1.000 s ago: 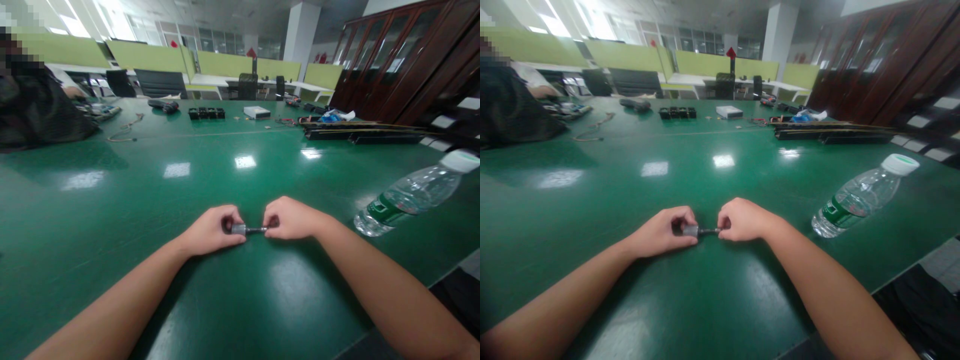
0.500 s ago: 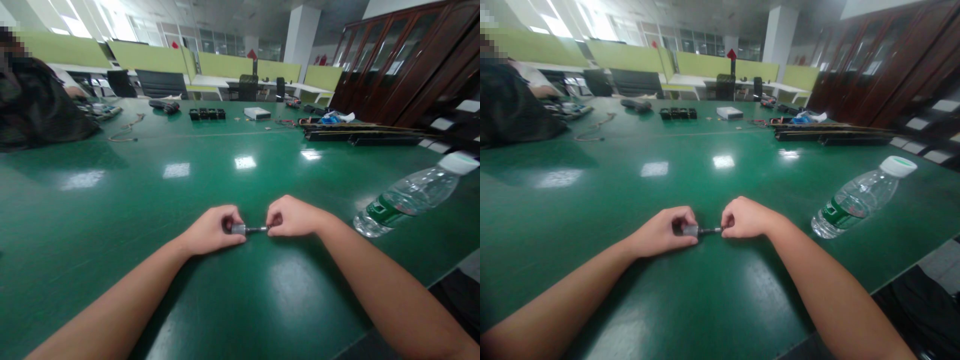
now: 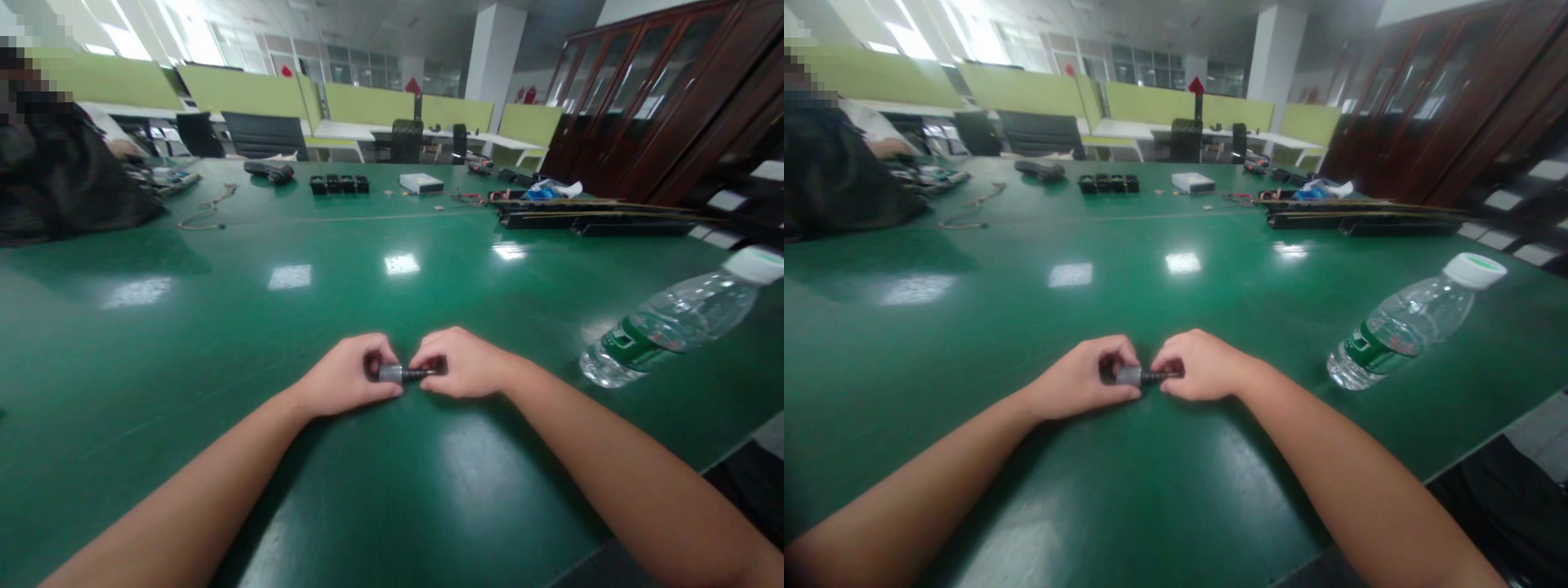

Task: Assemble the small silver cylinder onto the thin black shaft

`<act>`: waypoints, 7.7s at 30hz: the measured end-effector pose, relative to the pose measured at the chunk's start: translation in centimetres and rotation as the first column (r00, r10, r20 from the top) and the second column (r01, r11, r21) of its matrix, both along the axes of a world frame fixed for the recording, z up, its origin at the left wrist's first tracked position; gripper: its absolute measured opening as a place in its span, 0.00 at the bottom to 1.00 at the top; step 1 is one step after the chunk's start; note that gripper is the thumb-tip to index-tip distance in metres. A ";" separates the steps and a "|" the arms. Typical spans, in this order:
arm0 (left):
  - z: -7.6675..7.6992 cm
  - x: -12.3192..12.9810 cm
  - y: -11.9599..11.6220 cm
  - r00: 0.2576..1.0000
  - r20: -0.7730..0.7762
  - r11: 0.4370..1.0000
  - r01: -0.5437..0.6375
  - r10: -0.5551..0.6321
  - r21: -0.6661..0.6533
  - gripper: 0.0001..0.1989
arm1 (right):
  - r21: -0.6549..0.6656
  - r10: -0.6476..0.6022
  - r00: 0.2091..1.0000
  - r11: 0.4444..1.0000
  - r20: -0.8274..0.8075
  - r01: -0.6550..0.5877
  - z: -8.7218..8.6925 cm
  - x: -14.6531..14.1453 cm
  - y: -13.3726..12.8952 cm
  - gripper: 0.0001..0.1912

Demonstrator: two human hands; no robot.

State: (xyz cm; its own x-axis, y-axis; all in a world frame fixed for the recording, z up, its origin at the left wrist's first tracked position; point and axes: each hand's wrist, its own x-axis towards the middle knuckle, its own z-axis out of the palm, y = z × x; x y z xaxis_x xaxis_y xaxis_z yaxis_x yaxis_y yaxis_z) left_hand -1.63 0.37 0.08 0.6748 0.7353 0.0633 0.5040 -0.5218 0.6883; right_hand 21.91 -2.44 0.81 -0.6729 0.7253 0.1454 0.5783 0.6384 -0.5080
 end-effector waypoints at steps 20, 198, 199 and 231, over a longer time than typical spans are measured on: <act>0.2 0.1 -0.1 0.999 0.047 0.997 0.018 -0.014 -0.072 0.12 | 0.079 0.009 1.000 0.997 0.010 -0.009 -0.5 -0.5 0.0 0.07; 0.1 0.1 -0.1 0.997 0.081 0.998 0.019 -0.014 -0.057 0.12 | 0.083 -0.060 0.998 0.995 0.008 0.059 -0.6 -0.9 -0.1 0.08; 0.1 0.1 -0.1 0.997 0.082 0.998 0.019 -0.015 -0.057 0.12 | 0.085 -0.057 0.998 0.995 0.011 0.056 -0.6 -0.9 -0.1 0.08; 0.4 0.2 -0.1 0.997 0.071 0.998 0.013 -0.008 -0.065 0.11 | 0.103 -0.047 0.998 0.994 0.049 0.042 -0.2 -0.5 -0.2 0.06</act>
State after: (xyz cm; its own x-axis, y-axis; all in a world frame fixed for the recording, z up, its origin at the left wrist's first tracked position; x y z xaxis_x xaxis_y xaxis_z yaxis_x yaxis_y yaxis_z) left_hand -1.45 0.23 0.50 0.6780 0.7323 0.0630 0.4475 -0.4793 0.7550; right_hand 21.41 -2.63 0.58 -0.6486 0.7379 0.1867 0.6309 0.6584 -0.4105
